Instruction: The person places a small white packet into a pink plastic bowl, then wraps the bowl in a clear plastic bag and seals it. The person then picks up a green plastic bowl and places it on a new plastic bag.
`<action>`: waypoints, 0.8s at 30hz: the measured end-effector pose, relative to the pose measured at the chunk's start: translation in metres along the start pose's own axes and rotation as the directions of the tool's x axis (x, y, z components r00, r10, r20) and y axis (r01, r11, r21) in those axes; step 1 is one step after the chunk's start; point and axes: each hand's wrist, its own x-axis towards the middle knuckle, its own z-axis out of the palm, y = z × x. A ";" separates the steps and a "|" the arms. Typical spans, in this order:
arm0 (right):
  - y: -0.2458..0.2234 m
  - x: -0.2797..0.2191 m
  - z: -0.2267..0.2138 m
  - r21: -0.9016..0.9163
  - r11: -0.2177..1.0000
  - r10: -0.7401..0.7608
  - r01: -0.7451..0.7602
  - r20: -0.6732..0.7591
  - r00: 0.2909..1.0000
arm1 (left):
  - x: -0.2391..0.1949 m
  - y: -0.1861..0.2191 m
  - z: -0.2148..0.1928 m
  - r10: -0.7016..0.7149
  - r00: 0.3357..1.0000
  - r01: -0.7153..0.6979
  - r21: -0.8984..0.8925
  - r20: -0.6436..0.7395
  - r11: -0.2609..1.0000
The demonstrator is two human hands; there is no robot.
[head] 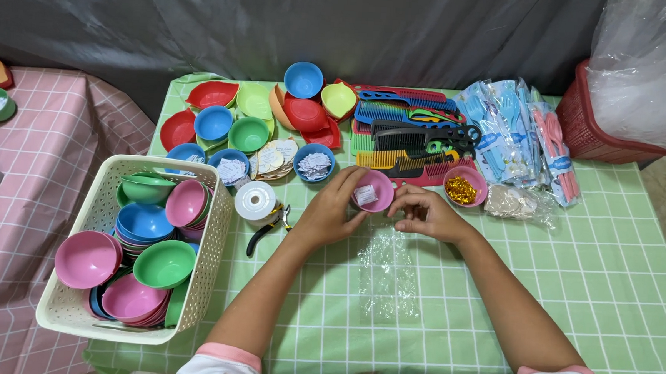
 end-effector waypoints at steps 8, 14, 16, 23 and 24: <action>-0.014 0.001 0.005 -0.190 0.982 -0.023 0.023 0.003 1.000 | -0.001 0.007 -0.005 0.019 1.000 -0.018 -0.058 0.025 0.998; 0.005 0.002 0.003 -0.198 0.980 -0.028 0.015 -0.065 0.998 | -0.001 -0.003 0.003 -0.002 1.000 0.003 -0.099 0.014 0.995; 0.007 0.002 0.004 -0.195 0.981 -0.026 0.010 -0.076 0.997 | -0.001 -0.004 0.005 -0.008 1.000 0.010 -0.116 0.014 0.993; 0.029 0.000 0.008 0.247 0.957 0.216 -0.153 -0.255 0.942 | -0.001 -0.002 0.007 -0.002 0.998 -0.014 -0.254 -0.059 0.967; 0.034 0.002 0.007 0.282 0.950 0.208 -0.130 -0.266 0.941 | -0.001 -0.001 0.007 -0.003 0.998 -0.018 -0.295 -0.070 0.955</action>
